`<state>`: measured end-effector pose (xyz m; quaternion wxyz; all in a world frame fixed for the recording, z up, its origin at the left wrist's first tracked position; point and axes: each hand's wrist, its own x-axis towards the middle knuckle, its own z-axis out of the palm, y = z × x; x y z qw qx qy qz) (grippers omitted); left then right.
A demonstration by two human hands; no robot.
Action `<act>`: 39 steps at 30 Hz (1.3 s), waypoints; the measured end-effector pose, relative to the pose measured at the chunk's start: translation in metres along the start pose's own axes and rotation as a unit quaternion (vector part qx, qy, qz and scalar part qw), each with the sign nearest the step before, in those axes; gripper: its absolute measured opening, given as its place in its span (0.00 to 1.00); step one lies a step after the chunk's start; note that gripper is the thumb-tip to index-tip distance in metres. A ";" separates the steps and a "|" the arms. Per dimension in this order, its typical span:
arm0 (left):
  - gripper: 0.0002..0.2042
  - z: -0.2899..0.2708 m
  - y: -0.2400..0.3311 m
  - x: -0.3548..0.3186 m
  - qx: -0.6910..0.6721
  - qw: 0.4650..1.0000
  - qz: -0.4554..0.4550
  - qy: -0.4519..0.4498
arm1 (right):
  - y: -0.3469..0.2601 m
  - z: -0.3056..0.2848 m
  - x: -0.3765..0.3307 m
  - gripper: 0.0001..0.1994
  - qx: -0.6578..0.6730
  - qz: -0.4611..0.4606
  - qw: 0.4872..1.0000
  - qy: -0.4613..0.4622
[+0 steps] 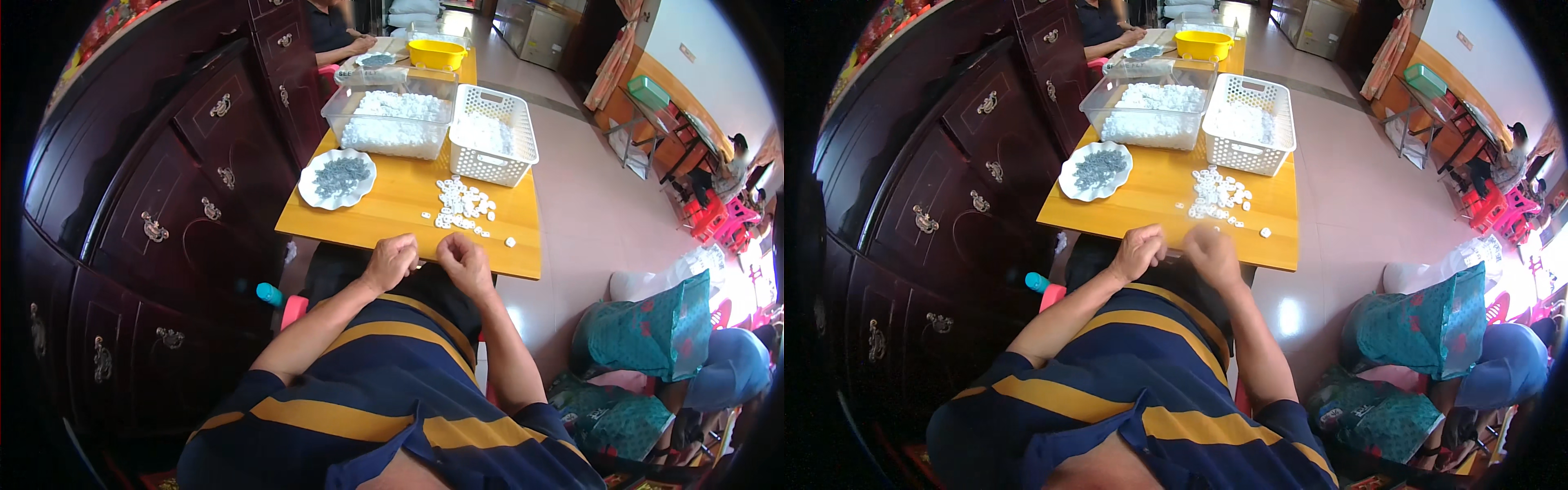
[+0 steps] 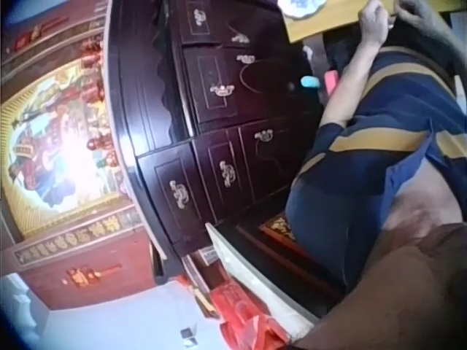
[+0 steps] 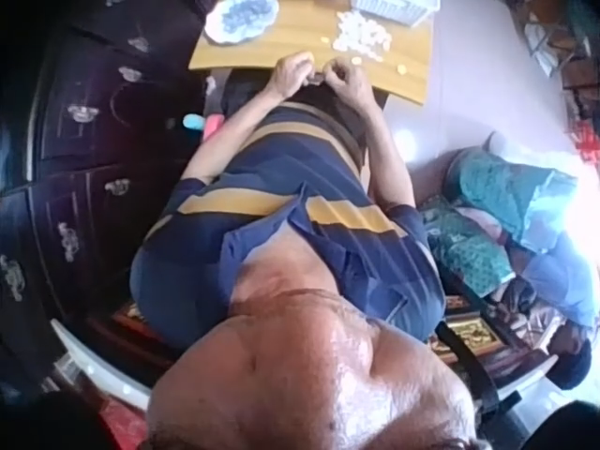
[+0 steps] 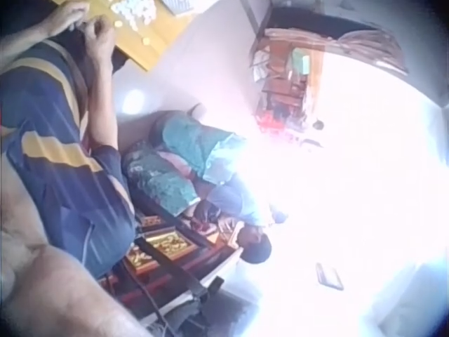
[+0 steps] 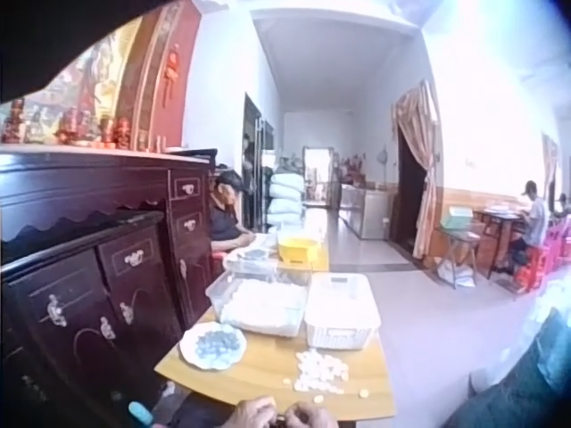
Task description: Assembling small white plastic components by hand at a workstation.
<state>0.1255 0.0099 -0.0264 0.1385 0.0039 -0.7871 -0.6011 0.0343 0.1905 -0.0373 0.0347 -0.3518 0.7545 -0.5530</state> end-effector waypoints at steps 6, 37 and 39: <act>0.14 -0.001 -0.005 -0.003 -0.014 0.999 -0.003 -0.029 | 0.010 -0.047 0.026 0.09 -0.177 0.021 0.981 0.074; 0.07 -0.004 -0.026 -0.002 -0.023 1.000 -0.018 0.009 | 0.023 -0.042 0.049 0.06 -0.318 -0.022 0.940 0.122; 0.07 -0.004 -0.026 -0.002 -0.026 0.999 -0.023 0.013 | 0.016 -0.022 0.063 0.06 -0.344 -0.052 0.936 0.060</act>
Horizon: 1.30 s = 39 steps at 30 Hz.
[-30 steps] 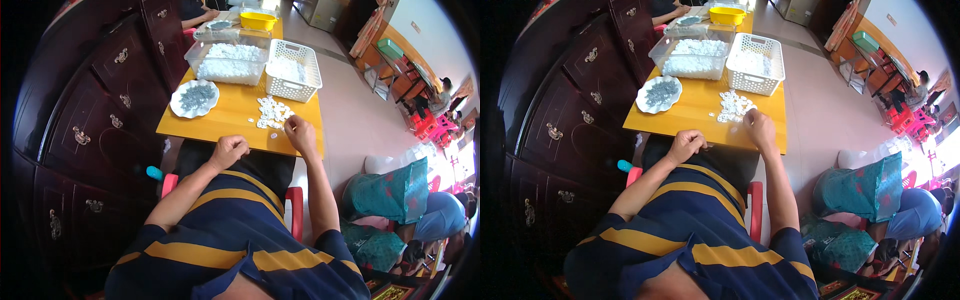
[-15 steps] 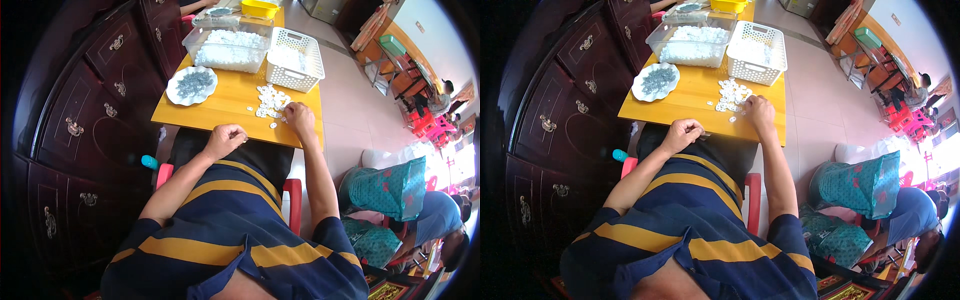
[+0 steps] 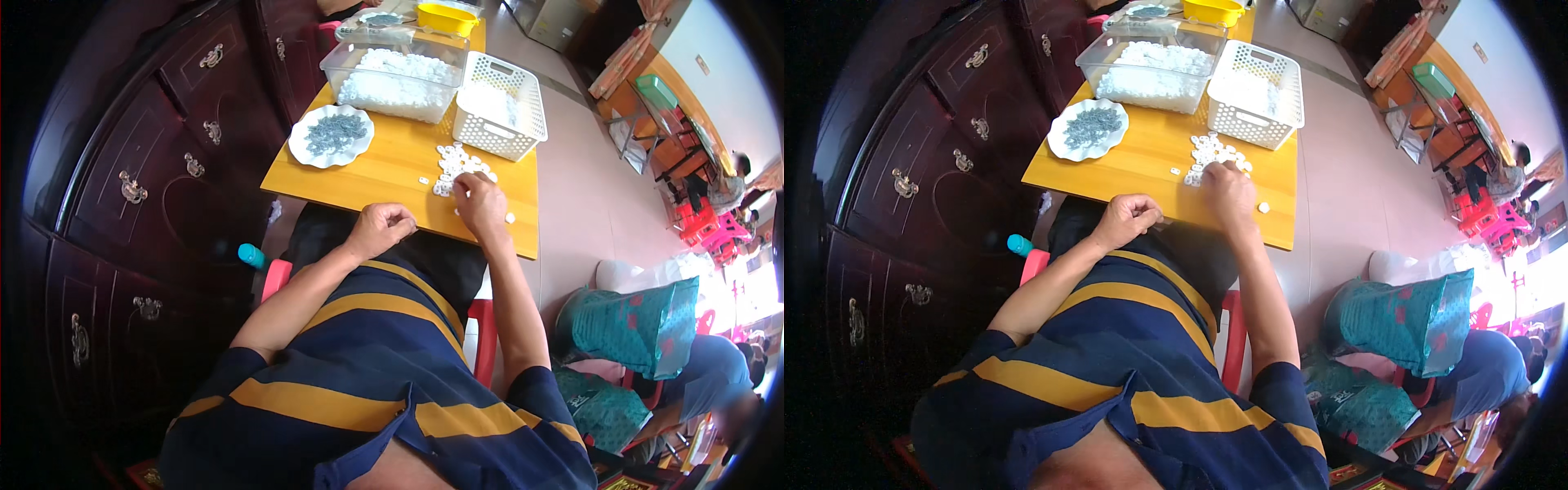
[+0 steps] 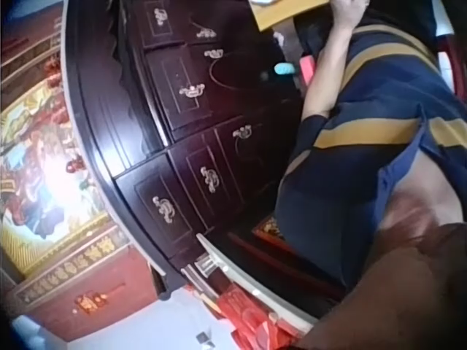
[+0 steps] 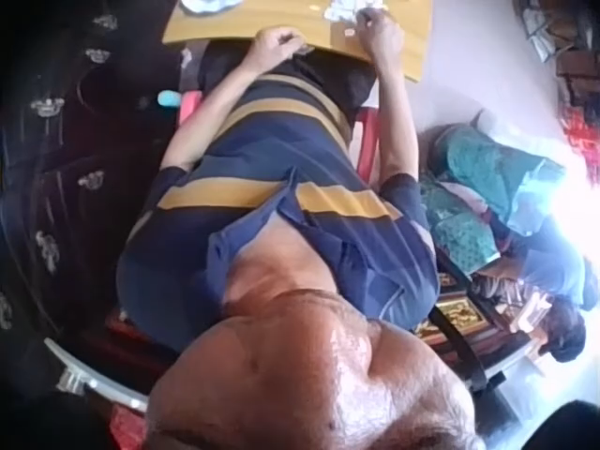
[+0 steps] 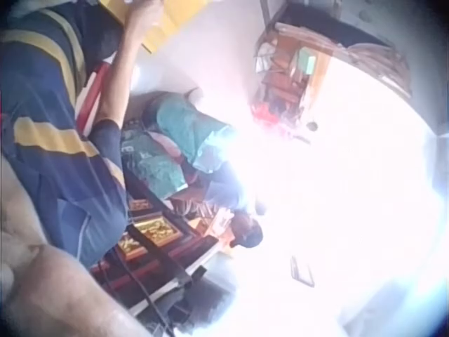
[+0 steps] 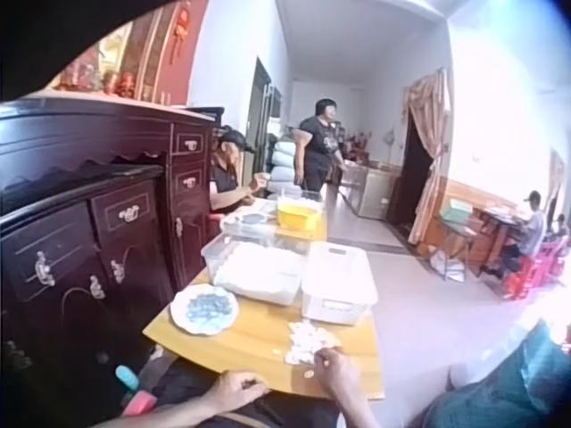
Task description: Assembling small white plastic components by hand at a workstation.
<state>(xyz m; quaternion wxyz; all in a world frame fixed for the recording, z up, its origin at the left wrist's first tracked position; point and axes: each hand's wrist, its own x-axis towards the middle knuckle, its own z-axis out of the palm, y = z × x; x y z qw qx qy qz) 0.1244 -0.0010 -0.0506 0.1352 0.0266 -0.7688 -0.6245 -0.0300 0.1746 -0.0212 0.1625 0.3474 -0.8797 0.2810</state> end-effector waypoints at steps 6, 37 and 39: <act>0.07 0.001 -0.007 -0.002 -0.006 1.000 0.013 0.006 | -0.028 0.027 0.031 0.09 -0.047 -0.073 0.994 -0.065; 0.06 -0.014 0.020 -0.003 0.047 0.997 0.041 0.036 | -0.065 -0.003 -0.052 0.08 0.299 0.062 0.949 -0.075; 0.06 -0.014 0.018 -0.001 0.058 0.997 0.032 0.027 | -0.065 0.002 -0.051 0.10 0.345 0.092 0.929 -0.095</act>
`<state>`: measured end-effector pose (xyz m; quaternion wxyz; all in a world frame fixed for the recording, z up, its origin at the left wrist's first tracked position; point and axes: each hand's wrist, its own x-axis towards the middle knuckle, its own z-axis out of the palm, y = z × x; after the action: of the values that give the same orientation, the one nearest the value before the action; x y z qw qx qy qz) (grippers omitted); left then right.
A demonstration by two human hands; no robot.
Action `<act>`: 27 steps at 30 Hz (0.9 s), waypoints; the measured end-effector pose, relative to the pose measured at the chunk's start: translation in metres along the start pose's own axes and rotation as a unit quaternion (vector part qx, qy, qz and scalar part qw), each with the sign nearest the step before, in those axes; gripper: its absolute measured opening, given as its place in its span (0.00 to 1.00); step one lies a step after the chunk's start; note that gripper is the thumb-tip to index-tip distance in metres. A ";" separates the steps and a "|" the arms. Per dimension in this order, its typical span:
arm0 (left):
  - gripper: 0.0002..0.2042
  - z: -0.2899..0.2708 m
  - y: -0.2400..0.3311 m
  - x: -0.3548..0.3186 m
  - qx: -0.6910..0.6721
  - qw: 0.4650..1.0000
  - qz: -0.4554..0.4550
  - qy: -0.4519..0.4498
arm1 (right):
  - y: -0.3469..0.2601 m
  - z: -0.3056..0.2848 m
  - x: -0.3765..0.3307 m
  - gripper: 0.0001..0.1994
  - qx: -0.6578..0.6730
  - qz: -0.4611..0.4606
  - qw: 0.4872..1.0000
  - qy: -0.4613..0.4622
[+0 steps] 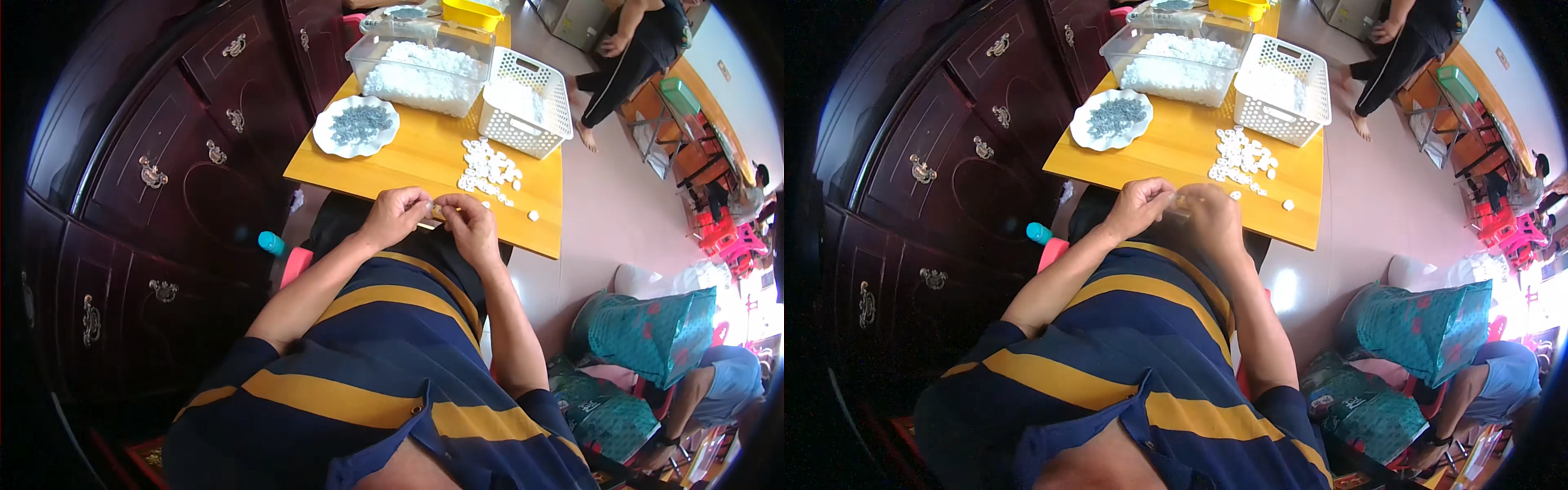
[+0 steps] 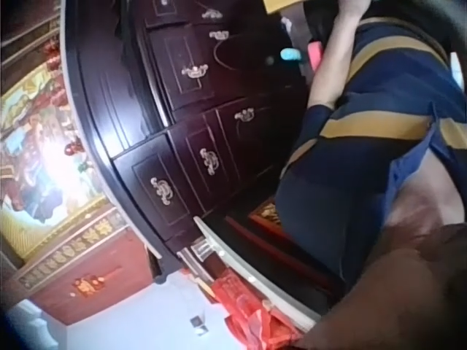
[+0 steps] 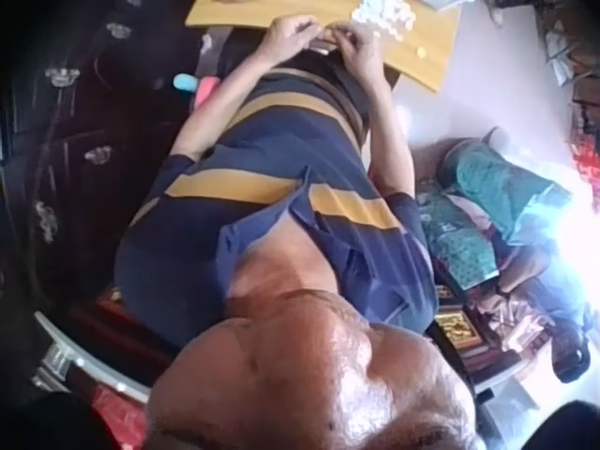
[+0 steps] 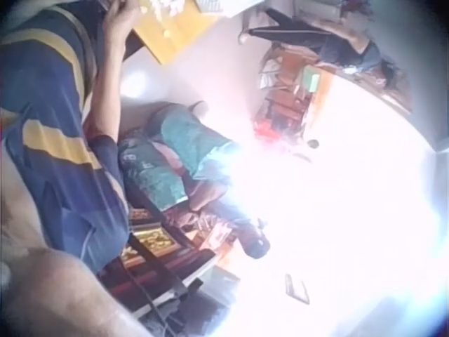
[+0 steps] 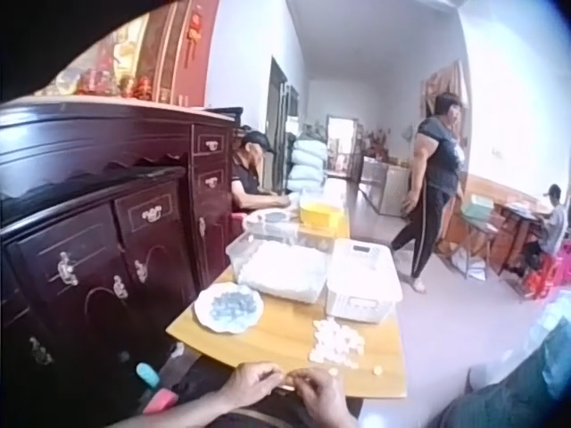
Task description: Assembling small white plastic components by hand at a workstation.
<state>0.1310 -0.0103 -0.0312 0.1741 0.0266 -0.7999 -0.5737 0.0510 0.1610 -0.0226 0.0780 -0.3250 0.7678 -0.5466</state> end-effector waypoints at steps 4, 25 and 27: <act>0.06 0.002 -0.005 0.000 0.006 1.000 0.001 -0.004 | 0.014 0.002 -0.002 0.08 -0.066 -0.104 0.992 0.002; 0.06 0.001 -0.001 -0.001 0.131 0.986 0.106 0.016 | 0.012 0.008 -0.003 0.04 0.041 0.000 0.999 0.025; 0.06 0.001 0.000 -0.001 0.155 0.983 0.097 -0.007 | 0.014 0.008 -0.004 0.04 0.000 -0.025 1.000 0.014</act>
<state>0.1318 -0.0096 -0.0320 0.2166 -0.0283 -0.8794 -0.4230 0.0519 0.1592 -0.0389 0.0540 -0.3364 0.7607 -0.5525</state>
